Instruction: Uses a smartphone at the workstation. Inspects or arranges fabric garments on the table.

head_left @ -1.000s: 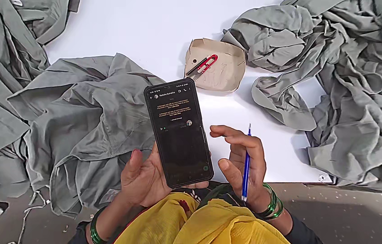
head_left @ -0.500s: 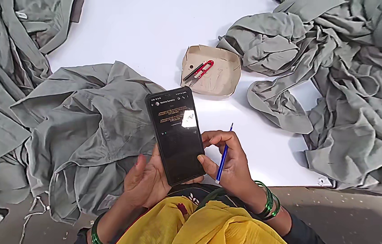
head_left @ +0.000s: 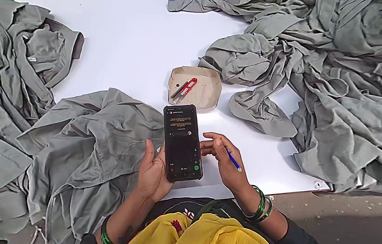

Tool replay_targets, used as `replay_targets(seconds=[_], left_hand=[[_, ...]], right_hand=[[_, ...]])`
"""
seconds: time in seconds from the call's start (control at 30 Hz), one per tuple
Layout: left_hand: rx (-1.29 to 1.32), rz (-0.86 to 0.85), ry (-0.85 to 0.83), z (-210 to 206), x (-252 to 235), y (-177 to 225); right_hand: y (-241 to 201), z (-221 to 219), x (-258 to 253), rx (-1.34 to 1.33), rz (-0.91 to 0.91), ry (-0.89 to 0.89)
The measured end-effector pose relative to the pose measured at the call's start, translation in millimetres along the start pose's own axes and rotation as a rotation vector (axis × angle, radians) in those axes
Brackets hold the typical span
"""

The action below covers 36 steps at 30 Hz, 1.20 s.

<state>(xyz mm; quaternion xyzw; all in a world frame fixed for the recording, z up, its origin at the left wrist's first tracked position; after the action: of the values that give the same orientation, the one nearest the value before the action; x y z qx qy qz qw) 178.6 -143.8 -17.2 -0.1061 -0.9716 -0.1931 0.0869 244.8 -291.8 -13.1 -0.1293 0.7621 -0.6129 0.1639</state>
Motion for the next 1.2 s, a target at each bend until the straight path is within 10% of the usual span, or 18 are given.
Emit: replay_targets(seconds=[0.23,0.63,0.83,0.97,1.2], left_hand=[[-0.256,-0.073,0.439,23,-64,7],[-0.845,0.093,0.405,0,-65,22],[-2.124,-0.199,0.040,7,14,126],[-2.569,-0.104,0.183,65,56,139],[-2.016,-0.886,0.568,-2,117,198]], right_hand=[[4,47,-2,0.404,0.161,0.178],[24,82,-1,0.418,0.147,0.297],[21,91,7,0.421,0.160,0.319],[15,74,8,0.557,0.188,0.281],[-18,40,-6,0.746,0.221,0.227]])
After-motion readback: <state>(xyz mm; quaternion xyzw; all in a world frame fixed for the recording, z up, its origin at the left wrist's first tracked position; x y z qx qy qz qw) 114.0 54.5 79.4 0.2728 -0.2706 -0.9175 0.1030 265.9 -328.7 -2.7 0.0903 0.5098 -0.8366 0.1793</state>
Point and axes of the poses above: each hand's wrist, its own x-axis away from the middle knuckle, its own z-axis out of the back of the hand, y = z × x, the point moved 8 cm from there along -x, towards the middle knuckle, and after that the axes turned 1 degree about -y, right-handed, at the moved point
